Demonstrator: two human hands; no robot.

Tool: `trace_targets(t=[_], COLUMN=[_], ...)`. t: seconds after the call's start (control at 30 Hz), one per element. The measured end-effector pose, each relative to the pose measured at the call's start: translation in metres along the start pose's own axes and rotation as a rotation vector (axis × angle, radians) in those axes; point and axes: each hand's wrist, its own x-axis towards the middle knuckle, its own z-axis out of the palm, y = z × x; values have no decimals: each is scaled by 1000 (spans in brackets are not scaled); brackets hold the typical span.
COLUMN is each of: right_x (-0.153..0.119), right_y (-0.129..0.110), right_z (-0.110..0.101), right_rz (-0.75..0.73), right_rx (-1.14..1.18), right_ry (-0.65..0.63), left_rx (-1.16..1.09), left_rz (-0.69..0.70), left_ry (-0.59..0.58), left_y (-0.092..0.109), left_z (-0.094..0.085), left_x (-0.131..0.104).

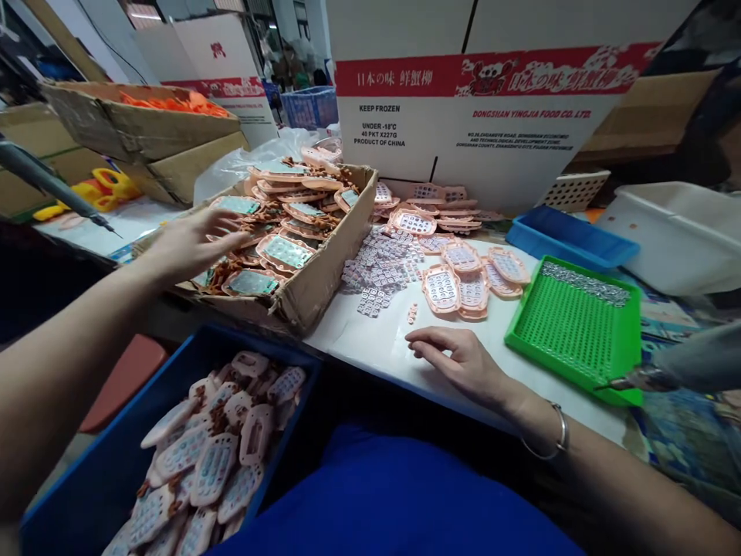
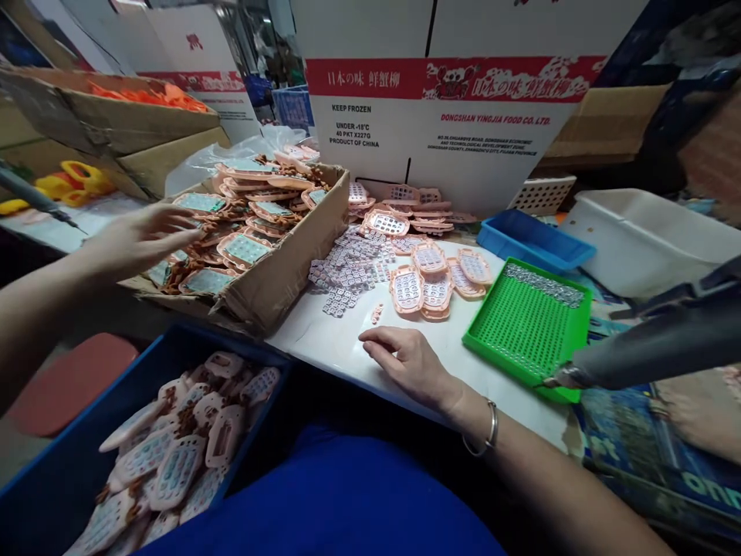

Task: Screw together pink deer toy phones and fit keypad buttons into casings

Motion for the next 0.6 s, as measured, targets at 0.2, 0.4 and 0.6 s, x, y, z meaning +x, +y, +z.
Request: trace_targets(t=[0.2,0.4,0.6], right_x=[-12,-22,-23], right_y=[3,13,10], right_z=[-6,-14,-14], right_rz=[-51,18,-37], right_rx=[-58,-37,37], right_ry=[-15,17,42], left_rx=[129,-170,-301], left_rz=[-102,-228,-137], left_ry=[-246,-212,322], left_y=[7,24,47], left_z=[31,16,-9], left_x=[49,28,-4])
